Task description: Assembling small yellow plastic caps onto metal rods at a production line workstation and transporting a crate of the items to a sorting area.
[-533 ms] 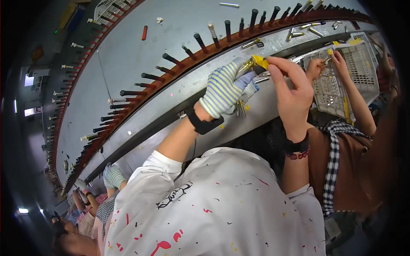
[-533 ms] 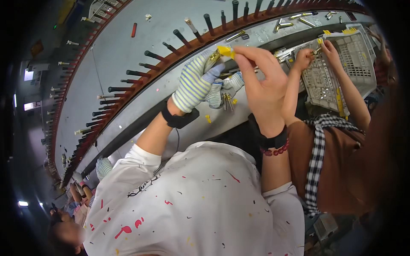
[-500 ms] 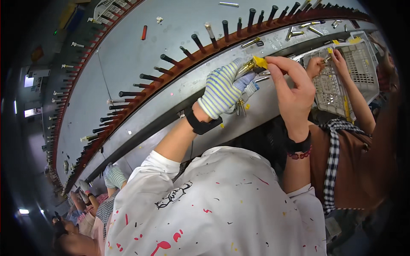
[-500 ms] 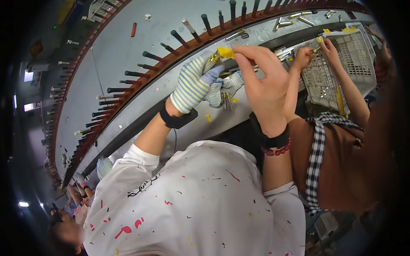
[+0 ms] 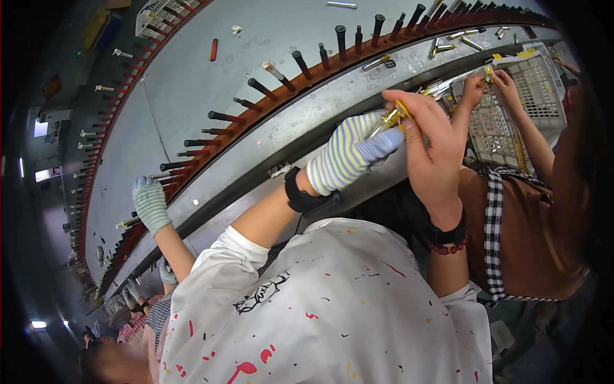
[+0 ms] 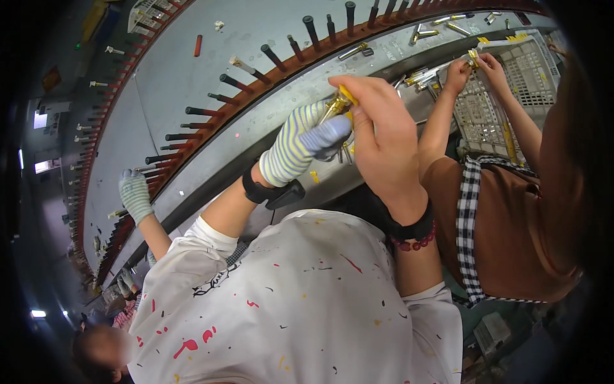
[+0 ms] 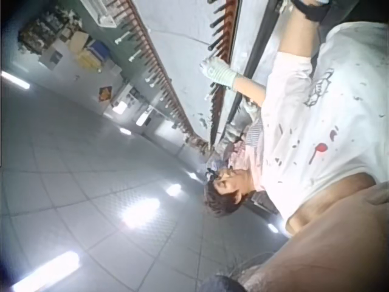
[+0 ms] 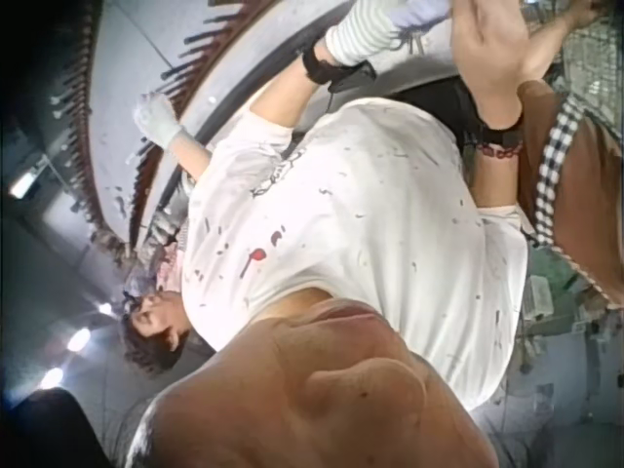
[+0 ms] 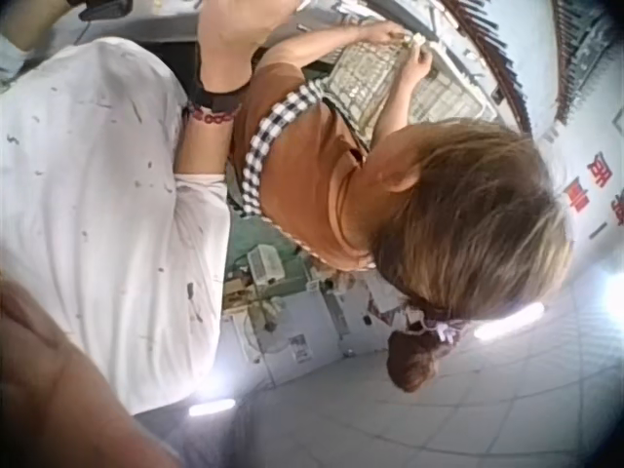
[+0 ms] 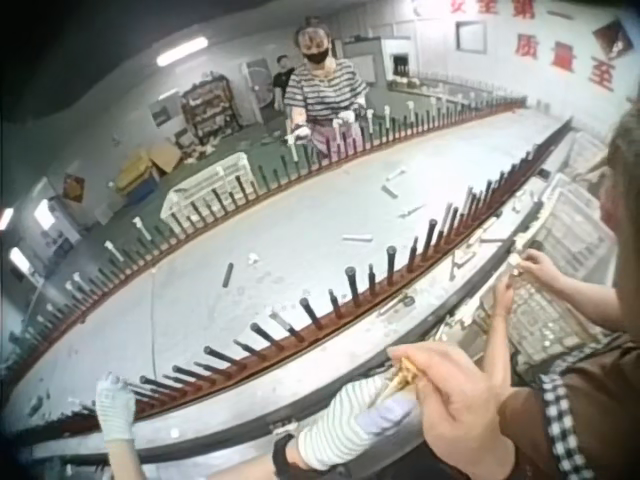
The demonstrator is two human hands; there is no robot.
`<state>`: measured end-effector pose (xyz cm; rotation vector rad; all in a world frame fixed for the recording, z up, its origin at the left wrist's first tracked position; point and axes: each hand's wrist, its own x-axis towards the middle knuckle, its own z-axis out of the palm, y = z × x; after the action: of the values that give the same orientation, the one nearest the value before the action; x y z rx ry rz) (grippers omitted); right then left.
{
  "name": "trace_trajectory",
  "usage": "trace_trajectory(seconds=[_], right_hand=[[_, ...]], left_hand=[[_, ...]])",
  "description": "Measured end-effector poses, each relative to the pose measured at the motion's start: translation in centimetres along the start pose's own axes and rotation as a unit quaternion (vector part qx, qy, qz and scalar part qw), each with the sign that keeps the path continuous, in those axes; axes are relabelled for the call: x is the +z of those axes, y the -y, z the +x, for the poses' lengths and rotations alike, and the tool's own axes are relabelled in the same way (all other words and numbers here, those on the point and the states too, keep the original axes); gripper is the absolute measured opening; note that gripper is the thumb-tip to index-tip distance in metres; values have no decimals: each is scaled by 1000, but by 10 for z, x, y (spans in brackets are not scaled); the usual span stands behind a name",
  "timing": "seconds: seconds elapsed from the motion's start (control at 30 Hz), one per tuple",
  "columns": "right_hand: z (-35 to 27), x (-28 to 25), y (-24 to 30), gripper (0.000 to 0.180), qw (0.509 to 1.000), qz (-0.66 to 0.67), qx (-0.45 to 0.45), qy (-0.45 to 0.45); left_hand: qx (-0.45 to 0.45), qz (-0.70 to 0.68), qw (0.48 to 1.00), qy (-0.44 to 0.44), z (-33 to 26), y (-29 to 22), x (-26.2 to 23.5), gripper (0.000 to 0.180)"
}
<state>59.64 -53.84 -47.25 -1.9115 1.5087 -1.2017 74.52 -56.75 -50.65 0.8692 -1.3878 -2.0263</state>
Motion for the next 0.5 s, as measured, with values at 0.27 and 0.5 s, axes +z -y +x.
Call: trace_trajectory(seconds=[0.27, 0.5], right_hand=[[-10, -14, 5, 14, 993, 84, 86, -11], [-3, -19, 26, 8, 993, 18, 110, 32]], left_hand=[[-78, -216, 967, 114, -14, 15, -15, 43], [-67, -92, 989, 93, -28, -4, -26, 43]])
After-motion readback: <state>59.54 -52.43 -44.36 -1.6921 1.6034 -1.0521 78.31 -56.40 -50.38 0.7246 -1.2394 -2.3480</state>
